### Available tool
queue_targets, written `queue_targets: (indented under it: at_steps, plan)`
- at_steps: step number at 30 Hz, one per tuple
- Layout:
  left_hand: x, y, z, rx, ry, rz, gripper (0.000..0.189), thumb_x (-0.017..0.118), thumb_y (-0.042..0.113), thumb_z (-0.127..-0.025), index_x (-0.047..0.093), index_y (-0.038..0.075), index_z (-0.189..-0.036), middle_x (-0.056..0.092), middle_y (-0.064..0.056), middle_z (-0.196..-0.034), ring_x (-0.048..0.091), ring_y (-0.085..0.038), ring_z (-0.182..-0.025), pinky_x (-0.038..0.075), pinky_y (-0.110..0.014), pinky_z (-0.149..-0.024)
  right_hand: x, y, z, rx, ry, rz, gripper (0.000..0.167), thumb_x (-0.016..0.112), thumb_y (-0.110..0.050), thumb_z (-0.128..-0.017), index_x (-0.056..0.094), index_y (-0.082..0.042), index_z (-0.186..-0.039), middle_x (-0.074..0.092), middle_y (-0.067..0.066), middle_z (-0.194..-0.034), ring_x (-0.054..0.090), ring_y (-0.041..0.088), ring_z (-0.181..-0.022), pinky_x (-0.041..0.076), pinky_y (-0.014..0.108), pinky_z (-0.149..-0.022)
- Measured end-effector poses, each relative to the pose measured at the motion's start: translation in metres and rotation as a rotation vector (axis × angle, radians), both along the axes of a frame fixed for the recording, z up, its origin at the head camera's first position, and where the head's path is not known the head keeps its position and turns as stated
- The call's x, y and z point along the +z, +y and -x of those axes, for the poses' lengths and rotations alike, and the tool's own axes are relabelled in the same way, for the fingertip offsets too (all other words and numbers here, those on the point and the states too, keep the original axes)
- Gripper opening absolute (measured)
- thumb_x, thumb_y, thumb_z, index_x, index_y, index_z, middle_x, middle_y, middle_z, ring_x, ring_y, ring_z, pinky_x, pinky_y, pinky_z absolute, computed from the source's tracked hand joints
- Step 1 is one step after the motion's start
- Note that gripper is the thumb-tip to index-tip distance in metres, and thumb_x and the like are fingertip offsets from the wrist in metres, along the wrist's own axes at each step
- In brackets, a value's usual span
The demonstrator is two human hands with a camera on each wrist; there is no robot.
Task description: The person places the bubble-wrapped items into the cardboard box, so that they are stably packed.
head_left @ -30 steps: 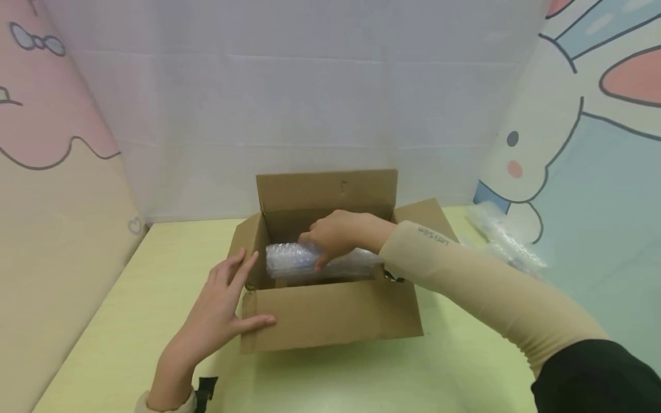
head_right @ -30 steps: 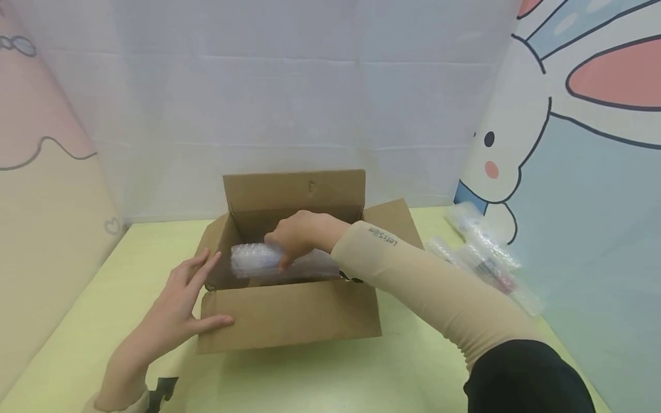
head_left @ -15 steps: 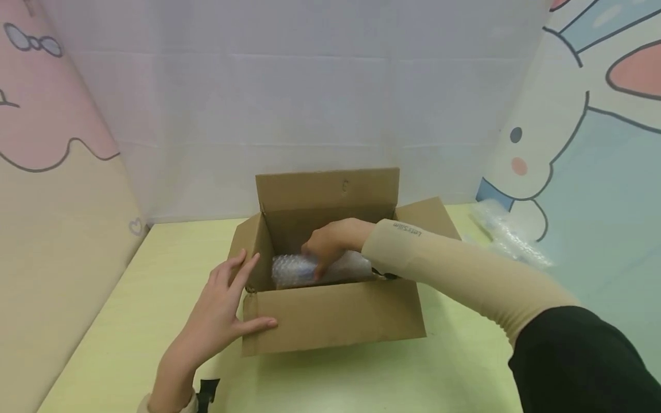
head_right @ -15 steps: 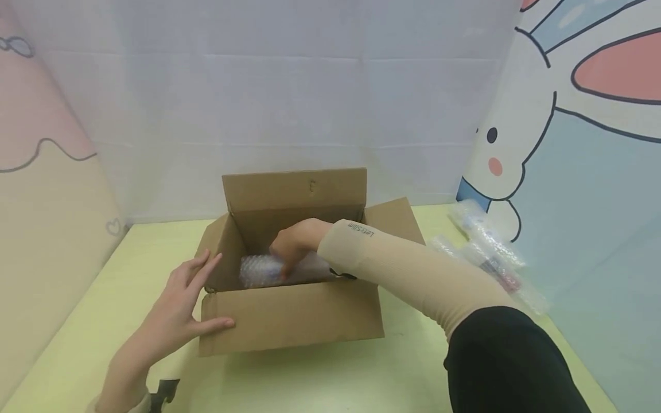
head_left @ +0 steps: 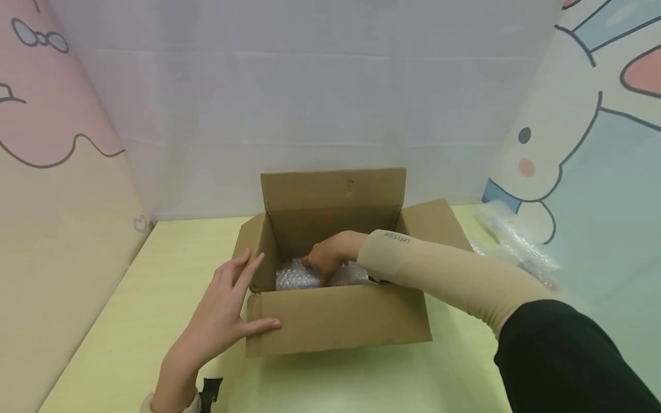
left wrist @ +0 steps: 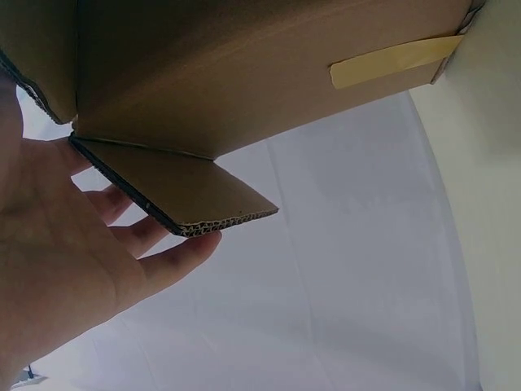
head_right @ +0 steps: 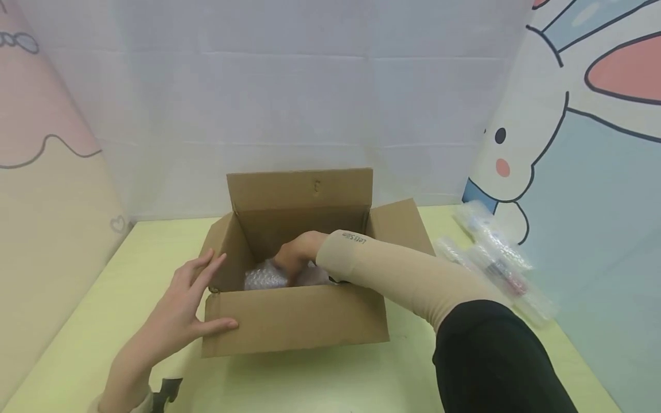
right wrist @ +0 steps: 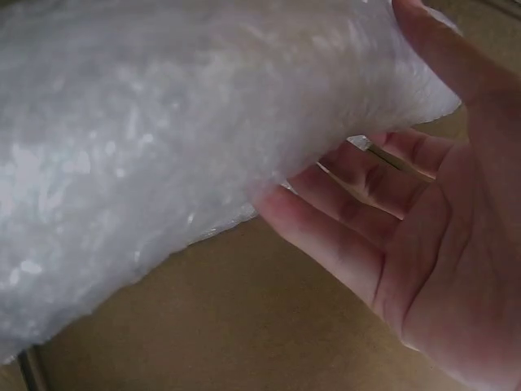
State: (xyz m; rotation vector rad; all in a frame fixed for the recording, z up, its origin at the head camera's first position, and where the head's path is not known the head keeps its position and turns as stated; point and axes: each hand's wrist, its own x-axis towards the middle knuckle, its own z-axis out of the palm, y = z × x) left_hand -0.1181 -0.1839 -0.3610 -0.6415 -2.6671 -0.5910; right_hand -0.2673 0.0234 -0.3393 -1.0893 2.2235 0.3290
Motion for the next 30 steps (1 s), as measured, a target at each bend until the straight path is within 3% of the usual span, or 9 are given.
queue_targets:
  at_steps: [8,12,16,19,25,30]
  plan:
    - [0.001,-0.001,0.0,-0.004,0.02,0.003,0.111,0.085,0.049,-0.063,0.032,0.008,-0.151,0.035,-0.027,-0.148,0.035,-0.043,-0.133,0.037,-0.058,-0.104,0.003,0.0,0.0,-0.003,-0.009,0.018,0.053,0.071,-0.041,-0.087,0.052,-0.015,-0.13,0.06,0.01,-0.124,0.064,0.022,-0.101,0.059,0.034,-0.059]
    - [0.001,-0.001,-0.001,-0.004,0.024,0.002,0.111,0.085,0.049,-0.063,0.032,0.008,-0.151,0.034,-0.027,-0.148,0.035,-0.042,-0.133,0.037,-0.058,-0.104,0.015,0.003,0.002,-0.007,-0.01,0.043,0.056,0.072,-0.042,-0.085,0.053,-0.015,-0.13,0.058,0.009,-0.13,0.063,0.021,-0.104,0.059,0.036,-0.069]
    - [0.001,-0.001,-0.001,-0.007,0.023,0.005,0.111,0.084,0.05,-0.063,0.032,0.008,-0.151,0.034,-0.027,-0.148,0.035,-0.042,-0.133,0.037,-0.058,-0.104,0.04,0.01,0.006,0.007,0.006,0.099,0.07,0.073,-0.044,-0.084,0.047,-0.011,-0.14,0.056,0.009,-0.137,0.059,0.022,-0.117,0.052,0.037,-0.096]
    - [0.0,-0.001,-0.001,-0.01,0.023,0.007,0.111,0.084,0.051,-0.064,0.031,0.008,-0.151,0.034,-0.027,-0.148,0.035,-0.042,-0.133,0.038,-0.058,-0.104,0.064,0.024,0.008,0.0,0.027,0.161,0.073,0.071,-0.044,-0.085,0.042,-0.011,-0.143,0.06,0.01,-0.131,0.058,0.022,-0.118,0.045,0.037,-0.104]
    - [0.001,-0.002,-0.001,0.011,-0.021,0.002,0.11,0.084,0.051,-0.065,0.03,0.01,-0.152,0.032,-0.026,-0.149,0.033,-0.042,-0.134,0.037,-0.06,-0.105,0.113,0.075,-0.002,-0.068,0.079,0.361,0.063,0.07,-0.041,-0.088,0.045,-0.014,-0.14,0.065,0.006,-0.115,0.062,0.017,-0.104,0.049,0.037,-0.095]
    - [0.001,-0.004,-0.003,0.041,-0.066,-0.003,0.11,0.084,0.051,-0.066,0.028,0.012,-0.153,0.03,-0.024,-0.152,0.031,-0.041,-0.136,0.036,-0.061,-0.106,0.135,0.138,-0.013,-0.19,0.108,0.59,0.054,0.068,-0.031,-0.091,0.049,-0.01,-0.137,0.066,0.006,-0.113,0.063,0.02,-0.107,0.051,0.043,-0.094]
